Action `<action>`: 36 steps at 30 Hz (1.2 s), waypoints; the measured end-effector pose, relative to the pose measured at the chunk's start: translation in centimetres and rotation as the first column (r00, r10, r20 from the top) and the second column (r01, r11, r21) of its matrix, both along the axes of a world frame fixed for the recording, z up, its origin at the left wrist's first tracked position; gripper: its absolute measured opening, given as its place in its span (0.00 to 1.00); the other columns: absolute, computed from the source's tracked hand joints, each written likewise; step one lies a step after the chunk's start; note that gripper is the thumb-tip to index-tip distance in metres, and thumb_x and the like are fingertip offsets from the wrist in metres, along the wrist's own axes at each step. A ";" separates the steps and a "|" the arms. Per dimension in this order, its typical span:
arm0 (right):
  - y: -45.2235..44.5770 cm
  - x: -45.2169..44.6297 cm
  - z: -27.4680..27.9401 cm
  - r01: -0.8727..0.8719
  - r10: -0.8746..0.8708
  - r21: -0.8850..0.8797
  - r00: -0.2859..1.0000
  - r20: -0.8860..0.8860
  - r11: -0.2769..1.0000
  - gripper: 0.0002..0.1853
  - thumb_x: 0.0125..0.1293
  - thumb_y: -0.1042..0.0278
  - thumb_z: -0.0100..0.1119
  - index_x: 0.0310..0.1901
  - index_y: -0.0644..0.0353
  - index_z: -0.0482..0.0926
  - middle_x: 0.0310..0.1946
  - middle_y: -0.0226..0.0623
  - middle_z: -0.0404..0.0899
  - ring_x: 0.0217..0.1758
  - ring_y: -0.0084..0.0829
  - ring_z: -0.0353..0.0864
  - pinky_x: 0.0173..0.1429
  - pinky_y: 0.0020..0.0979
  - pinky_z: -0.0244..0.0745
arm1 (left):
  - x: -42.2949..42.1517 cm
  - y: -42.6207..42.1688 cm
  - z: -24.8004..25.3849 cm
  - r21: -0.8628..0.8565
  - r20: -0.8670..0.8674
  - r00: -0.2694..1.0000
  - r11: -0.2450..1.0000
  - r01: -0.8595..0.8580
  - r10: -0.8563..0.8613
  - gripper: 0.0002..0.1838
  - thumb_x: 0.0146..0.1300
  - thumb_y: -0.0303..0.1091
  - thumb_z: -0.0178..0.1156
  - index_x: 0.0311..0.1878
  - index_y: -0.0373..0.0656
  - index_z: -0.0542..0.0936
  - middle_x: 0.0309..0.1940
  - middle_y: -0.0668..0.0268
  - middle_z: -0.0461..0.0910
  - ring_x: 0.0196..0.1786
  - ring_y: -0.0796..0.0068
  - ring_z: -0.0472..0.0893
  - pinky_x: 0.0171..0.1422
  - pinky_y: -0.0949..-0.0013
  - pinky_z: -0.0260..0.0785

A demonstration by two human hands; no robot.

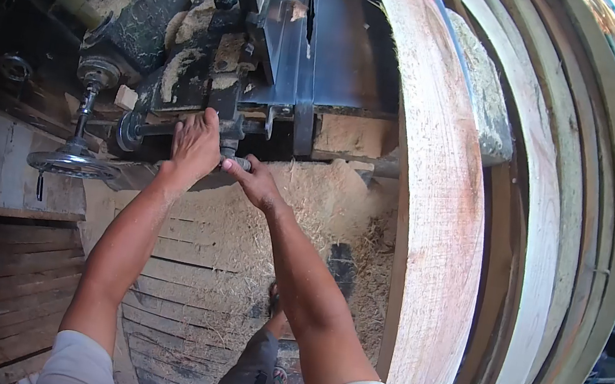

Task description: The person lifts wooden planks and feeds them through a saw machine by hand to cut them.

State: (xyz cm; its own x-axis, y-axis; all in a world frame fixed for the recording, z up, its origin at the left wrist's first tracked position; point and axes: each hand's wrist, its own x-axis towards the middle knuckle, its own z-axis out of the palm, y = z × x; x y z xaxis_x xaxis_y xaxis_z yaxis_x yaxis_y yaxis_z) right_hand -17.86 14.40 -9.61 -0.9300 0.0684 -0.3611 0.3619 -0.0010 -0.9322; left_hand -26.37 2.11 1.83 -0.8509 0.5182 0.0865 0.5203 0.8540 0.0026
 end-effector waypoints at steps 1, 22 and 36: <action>0.1 0.3 1.1 -0.016 0.016 -0.019 1.000 0.007 1.000 0.58 0.56 0.24 0.63 0.71 0.73 0.63 0.64 0.60 0.73 0.69 0.47 0.72 0.72 0.38 0.65 | -0.9 -0.4 -0.1 -0.076 -0.045 0.996 0.994 0.076 -0.079 0.15 0.58 0.33 0.61 0.44 0.37 0.69 0.42 0.51 0.79 0.51 0.53 0.77 0.53 0.51 0.66; 15.2 93.3 10.6 0.523 -0.594 0.302 0.588 0.549 0.797 0.38 0.71 0.28 0.43 0.57 0.60 0.77 0.46 0.39 0.80 0.44 0.31 0.79 0.47 0.34 0.73 | 71.2 -4.9 -4.1 0.180 0.983 0.087 0.798 -0.575 -0.159 0.32 0.63 0.62 0.64 0.46 0.36 0.80 0.41 0.60 0.84 0.46 0.69 0.81 0.52 0.66 0.73; -4.3 93.7 9.8 0.373 -0.214 -0.629 0.924 0.316 0.682 0.46 0.65 0.33 0.57 0.73 0.63 0.61 0.67 0.49 0.72 0.67 0.48 0.74 0.72 0.46 0.68 | 98.2 -12.3 -0.9 0.567 0.822 0.509 0.282 -0.774 -0.256 0.38 0.57 0.56 0.73 0.62 0.37 0.77 0.57 0.57 0.82 0.60 0.64 0.79 0.66 0.63 0.70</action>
State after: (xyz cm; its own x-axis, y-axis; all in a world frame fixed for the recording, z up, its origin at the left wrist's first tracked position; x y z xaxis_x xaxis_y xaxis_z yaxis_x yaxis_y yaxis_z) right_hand 75.82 10.11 0.21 -0.8049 -0.0066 -0.5934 0.4096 -0.7297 -0.5475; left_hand 71.80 -10.19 0.92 -0.8667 0.2839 -0.4102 -0.3971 0.1051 0.9118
